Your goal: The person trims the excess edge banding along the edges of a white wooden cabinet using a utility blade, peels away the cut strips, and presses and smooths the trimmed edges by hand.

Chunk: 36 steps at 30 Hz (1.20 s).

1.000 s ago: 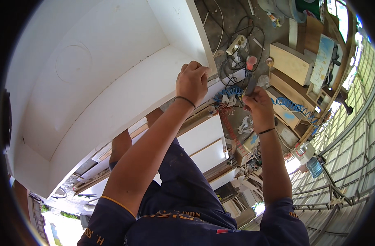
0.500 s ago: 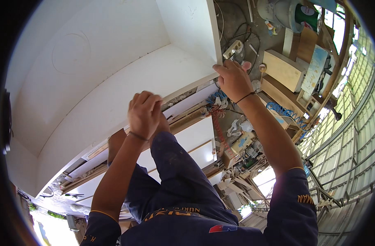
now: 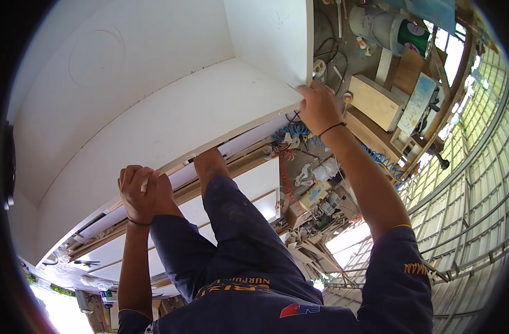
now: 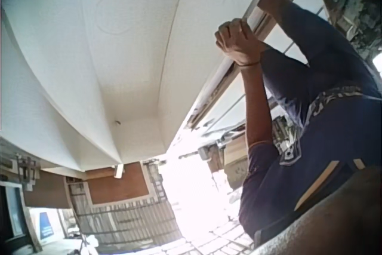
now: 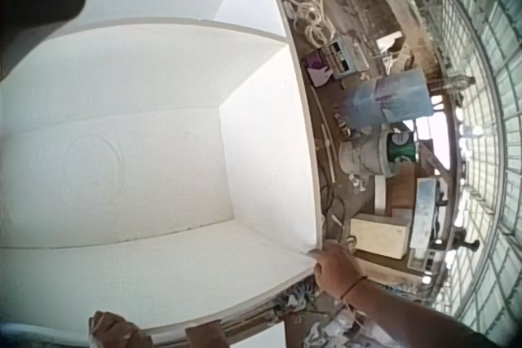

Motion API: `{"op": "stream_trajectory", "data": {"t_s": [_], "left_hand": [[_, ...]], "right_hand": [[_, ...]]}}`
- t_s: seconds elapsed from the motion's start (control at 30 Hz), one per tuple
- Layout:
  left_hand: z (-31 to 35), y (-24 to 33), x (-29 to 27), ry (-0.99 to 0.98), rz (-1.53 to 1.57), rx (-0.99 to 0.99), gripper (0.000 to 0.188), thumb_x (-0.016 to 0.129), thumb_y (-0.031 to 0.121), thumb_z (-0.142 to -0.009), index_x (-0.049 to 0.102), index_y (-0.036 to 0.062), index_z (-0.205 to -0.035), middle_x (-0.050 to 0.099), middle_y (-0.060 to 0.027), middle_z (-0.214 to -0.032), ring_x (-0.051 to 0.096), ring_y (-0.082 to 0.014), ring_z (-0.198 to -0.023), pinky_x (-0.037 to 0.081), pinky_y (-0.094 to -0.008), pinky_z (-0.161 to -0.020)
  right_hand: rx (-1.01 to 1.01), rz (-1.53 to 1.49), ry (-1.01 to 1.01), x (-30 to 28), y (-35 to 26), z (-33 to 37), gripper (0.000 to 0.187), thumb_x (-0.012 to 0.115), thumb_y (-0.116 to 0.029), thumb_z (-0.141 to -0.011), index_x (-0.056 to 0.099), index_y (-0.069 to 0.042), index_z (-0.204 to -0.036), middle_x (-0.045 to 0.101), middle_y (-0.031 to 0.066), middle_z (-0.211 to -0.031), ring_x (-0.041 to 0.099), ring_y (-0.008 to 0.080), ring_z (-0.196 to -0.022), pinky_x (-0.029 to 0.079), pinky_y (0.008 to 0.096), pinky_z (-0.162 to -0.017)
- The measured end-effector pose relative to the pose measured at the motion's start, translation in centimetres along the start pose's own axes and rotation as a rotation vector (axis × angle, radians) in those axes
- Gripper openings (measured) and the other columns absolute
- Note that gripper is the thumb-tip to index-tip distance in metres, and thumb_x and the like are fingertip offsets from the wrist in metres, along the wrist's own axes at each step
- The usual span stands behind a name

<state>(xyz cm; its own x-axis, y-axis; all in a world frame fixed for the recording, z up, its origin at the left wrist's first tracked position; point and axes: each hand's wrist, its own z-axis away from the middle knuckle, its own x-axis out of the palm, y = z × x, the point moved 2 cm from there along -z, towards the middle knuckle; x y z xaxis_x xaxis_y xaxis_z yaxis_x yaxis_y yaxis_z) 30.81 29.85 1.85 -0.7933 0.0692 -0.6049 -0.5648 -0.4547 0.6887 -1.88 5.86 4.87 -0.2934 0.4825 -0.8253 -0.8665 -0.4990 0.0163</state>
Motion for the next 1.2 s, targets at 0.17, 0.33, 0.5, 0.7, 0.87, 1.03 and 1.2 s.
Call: {"op": "stream_trajectory", "data": {"t_s": [0.17,0.33,0.5,0.7,0.87,1.03,1.2], "left_hand": [[0.9,-1.7,-1.2,-0.010,-0.009,-0.025,0.008,0.068,0.009,-0.073,0.061,0.0060,-0.076,0.054,-0.0059,-0.078,0.050,-0.0238,-0.077,0.038,-0.0360,-0.072],[1.8,-3.1,-1.9,0.008,-0.028,-0.058,0.009,0.068,0.009,-0.073,0.060,0.0056,-0.076,0.054,-0.0059,-0.079,0.050,-0.0237,-0.077,0.038,-0.0356,-0.073],[1.8,-3.2,-2.5,0.012,-0.029,-0.043,0.009,0.067,0.008,-0.073,0.060,0.0055,-0.076,0.053,-0.0061,-0.079,0.050,-0.0238,-0.078,0.038,-0.0356,-0.073],[2.1,-4.0,-2.9,0.000,-0.025,-0.040,0.009,0.067,0.007,-0.073,0.058,0.0053,-0.076,0.053,-0.0063,-0.078,0.050,-0.0242,-0.078,0.038,-0.0359,-0.073],[2.3,-4.3,-3.3,0.013,-0.021,-0.043,0.009,0.067,0.007,-0.073,0.058,0.0049,-0.075,0.053,-0.0065,-0.078,0.050,-0.0243,-0.077,0.038,-0.0360,-0.072],[1.8,-4.1,-3.1,0.001,0.019,-0.026,0.009,0.066,0.005,-0.072,0.057,0.0045,-0.075,0.052,-0.0072,-0.077,0.050,-0.0251,-0.076,0.038,-0.0363,-0.071],[2.1,-4.3,-3.2,-0.010,0.019,-0.036,0.009,0.066,0.005,-0.071,0.057,0.0053,-0.075,0.053,-0.0068,-0.078,0.049,-0.0249,-0.076,0.038,-0.0364,-0.071]], "right_hand": [[-0.073,0.129,-0.072,0.6,0.7,0.5,0.025,0.054,-0.001,-0.075,0.064,-0.008,-0.097,0.057,0.0135,-0.090,0.057,0.0322,-0.082,0.048,0.0417,-0.074],[0.234,-0.295,-0.544,0.4,-2.1,-0.6,0.028,0.053,-0.001,-0.076,0.064,-0.008,-0.100,0.059,0.0149,-0.094,0.058,0.0316,-0.088,0.048,0.0402,-0.077],[0.048,0.142,-0.261,-0.1,0.7,-0.4,0.024,0.054,-0.007,-0.076,0.065,-0.012,-0.096,0.056,0.0147,-0.100,0.055,0.0335,-0.099,0.047,0.0422,-0.081],[0.195,0.092,-0.305,0.6,-0.4,-0.6,0.027,0.051,-0.002,-0.075,0.064,-0.008,-0.099,0.060,0.0181,-0.087,0.058,0.0331,-0.087,0.047,0.0400,-0.079],[0.082,-0.152,-0.419,0.4,-3.3,-1.5,0.027,0.051,-0.003,-0.076,0.064,-0.008,-0.098,0.061,0.0191,-0.089,0.058,0.0343,-0.087,0.047,0.0407,-0.077],[0.134,0.210,-0.294,0.1,0.1,-0.8,0.025,0.053,-0.006,-0.076,0.064,-0.011,-0.098,0.059,0.0163,-0.091,0.059,0.0334,-0.088,0.047,0.0420,-0.078],[0.093,-0.086,-0.330,1.0,-10.5,0.1,0.026,0.054,-0.007,-0.076,0.064,-0.012,-0.099,0.059,0.0159,-0.091,0.060,0.0333,-0.086,0.048,0.0421,-0.077]]}}
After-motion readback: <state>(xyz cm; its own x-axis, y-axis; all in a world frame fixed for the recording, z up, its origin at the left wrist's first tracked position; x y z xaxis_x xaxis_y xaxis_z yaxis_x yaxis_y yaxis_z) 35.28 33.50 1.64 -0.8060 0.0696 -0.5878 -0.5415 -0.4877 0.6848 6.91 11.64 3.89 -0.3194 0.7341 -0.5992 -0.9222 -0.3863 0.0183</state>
